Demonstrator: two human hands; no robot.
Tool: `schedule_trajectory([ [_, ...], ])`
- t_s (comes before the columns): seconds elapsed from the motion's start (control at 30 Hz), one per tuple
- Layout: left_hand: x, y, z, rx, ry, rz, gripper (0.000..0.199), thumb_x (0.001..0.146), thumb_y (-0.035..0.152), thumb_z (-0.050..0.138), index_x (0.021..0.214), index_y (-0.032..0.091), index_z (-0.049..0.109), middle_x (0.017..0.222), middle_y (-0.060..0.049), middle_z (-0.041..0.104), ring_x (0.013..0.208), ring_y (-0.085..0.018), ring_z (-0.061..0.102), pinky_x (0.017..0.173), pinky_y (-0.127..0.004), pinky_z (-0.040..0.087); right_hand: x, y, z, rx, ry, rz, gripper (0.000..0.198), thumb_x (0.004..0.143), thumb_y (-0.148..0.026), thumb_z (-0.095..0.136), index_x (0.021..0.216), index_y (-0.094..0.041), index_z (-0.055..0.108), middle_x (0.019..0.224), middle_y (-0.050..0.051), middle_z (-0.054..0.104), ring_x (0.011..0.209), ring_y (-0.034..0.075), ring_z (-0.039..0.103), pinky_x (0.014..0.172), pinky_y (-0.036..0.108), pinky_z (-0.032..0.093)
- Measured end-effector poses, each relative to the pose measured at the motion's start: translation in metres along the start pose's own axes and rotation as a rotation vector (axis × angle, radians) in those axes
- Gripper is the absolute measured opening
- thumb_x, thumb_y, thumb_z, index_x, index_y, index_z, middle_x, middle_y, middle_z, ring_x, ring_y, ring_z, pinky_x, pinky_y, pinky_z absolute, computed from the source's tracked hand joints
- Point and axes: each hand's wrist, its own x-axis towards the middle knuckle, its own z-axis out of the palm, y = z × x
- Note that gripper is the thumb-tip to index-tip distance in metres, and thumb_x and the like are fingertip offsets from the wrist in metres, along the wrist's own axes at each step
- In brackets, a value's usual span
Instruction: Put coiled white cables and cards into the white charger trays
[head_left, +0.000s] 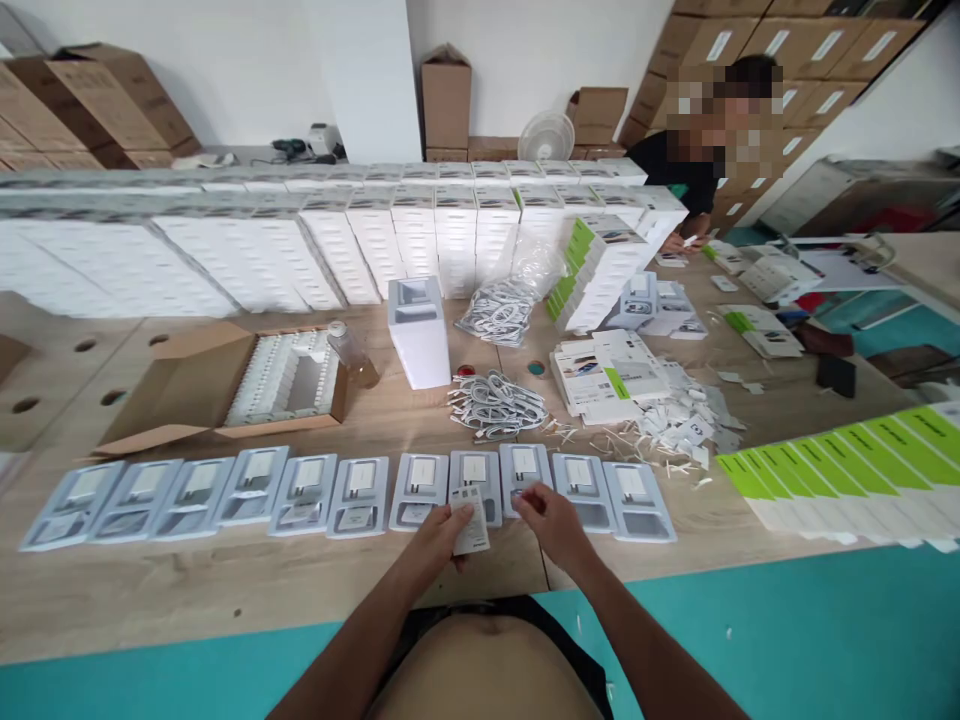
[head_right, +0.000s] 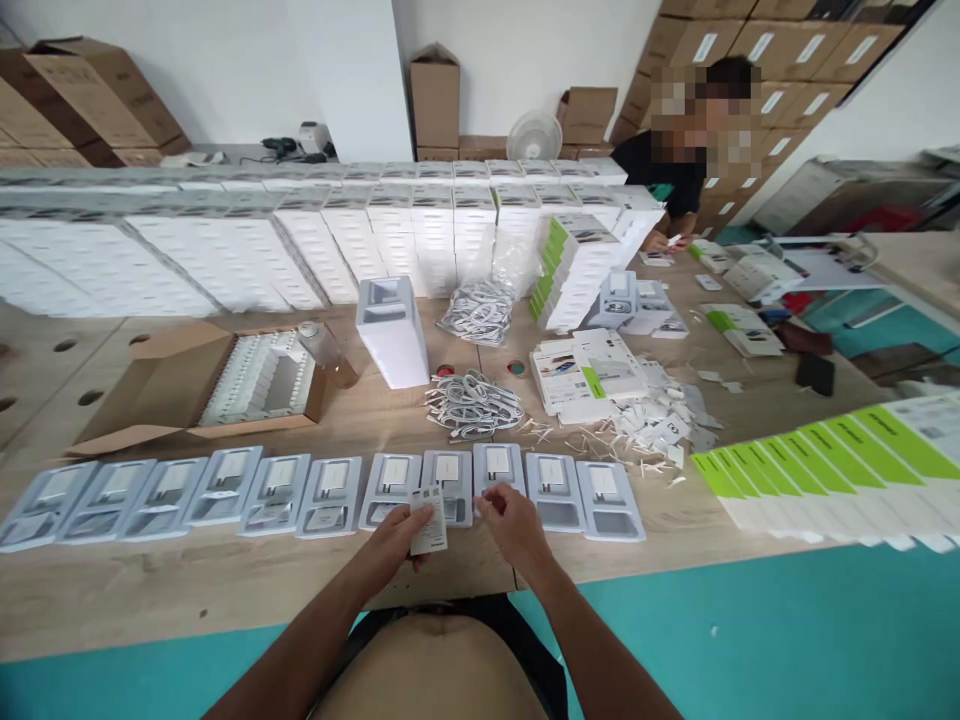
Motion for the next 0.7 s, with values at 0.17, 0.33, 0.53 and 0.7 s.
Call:
schedule_trajectory([
  [0.17, -0.001, 0.009, 0.001, -0.001, -0.189, -0.009, 0.038, 0.083, 0.050, 0.059, 0.076, 0.013, 0.067, 0.055, -0.002, 0.061, 0.042, -0.012, 0.052, 0.037, -0.022, 0.038, -0.025, -0.036, 0.024, 0.752, -0.296, 0.048, 0.034, 0.076, -0.047, 0.067, 0.097, -0.020, 0.061, 0.065, -0.004, 0.057, 0.052, 0.011, 0.047, 0.050, 0.023, 0.037],
  [0.33, 0.001, 0.017, -0.005, -0.076, -0.301, -0.075, 0.026, 0.079, 0.037, 0.056, 0.073, 0.013, 0.064, 0.052, -0.002, 0.059, 0.042, -0.013, 0.056, 0.038, -0.022, 0.039, -0.034, -0.043, 0.027, 0.892, -0.155, 0.068, 0.027, 0.076, -0.041, 0.066, 0.094, -0.022, 0.066, 0.066, -0.003, 0.057, 0.052, 0.010, 0.045, 0.051, 0.024, 0.036],
  [0.53, -0.003, 0.028, -0.003, -0.064, -0.417, -0.129, 0.045, 0.083, 0.054, 0.050, 0.082, 0.012, 0.068, 0.065, -0.006, 0.067, 0.059, -0.019, 0.066, 0.047, -0.024, 0.047, -0.051, -0.041, 0.013, 0.662, -0.002, -0.125, 0.018, 0.081, -0.022, 0.053, 0.076, -0.021, 0.071, 0.072, -0.001, 0.058, 0.068, 0.013, 0.053, 0.064, 0.026, 0.041],
  [0.7, -0.008, 0.031, 0.005, 0.151, -0.380, -0.025, 0.033, 0.079, 0.046, 0.066, 0.085, 0.014, 0.071, 0.071, -0.003, 0.070, 0.061, -0.017, 0.066, 0.056, -0.026, 0.053, -0.053, -0.033, 0.007, 0.719, -0.031, 0.019, 0.025, 0.086, -0.038, 0.052, 0.095, -0.022, 0.068, 0.065, -0.003, 0.055, 0.059, 0.013, 0.051, 0.053, 0.024, 0.037],
])
